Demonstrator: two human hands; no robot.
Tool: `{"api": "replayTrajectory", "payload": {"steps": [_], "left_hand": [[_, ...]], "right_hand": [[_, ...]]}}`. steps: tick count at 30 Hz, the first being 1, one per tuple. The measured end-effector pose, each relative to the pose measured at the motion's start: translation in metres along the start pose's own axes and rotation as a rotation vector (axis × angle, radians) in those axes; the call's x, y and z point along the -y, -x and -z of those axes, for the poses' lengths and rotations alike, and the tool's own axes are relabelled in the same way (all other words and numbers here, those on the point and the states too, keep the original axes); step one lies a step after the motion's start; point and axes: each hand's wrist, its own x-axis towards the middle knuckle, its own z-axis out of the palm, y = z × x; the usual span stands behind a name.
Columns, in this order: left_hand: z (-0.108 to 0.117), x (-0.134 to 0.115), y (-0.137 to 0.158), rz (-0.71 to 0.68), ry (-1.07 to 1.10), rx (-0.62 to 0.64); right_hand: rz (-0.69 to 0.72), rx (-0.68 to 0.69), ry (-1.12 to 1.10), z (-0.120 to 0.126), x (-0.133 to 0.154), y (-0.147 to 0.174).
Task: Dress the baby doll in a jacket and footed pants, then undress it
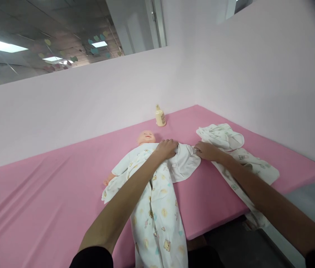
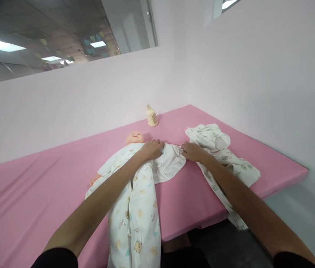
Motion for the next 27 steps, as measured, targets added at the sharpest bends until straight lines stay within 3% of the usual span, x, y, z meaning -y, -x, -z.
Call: {"api": "replayTrajectory", "payload": {"steps": [6, 13, 18, 24, 27], "left_hand": [[0.002, 0.002, -0.001, -0.005, -0.003, 0.001], [0.004, 0.007, 0.005, 0.057, 0.026, -0.032], [0.004, 0.006, 0.005, 0.037, 0.015, -0.047], [0.005, 0.007, 0.007, 0.044, 0.068, -0.062], [0.005, 0.006, 0.007, 0.034, 0.116, -0.072]], "right_hand": [[-0.143, -0.065, 0.148, 0.005, 0.008, 0.001], [-0.354, -0.185, 0.144, 0.017, -0.014, 0.002], [-0.504, -0.161, 0.102, 0.014, -0.021, 0.003], [-0.578, -0.191, 0.081, 0.015, -0.026, 0.009], [-0.496, -0.315, 0.008, 0.019, -0.008, 0.012]]}}
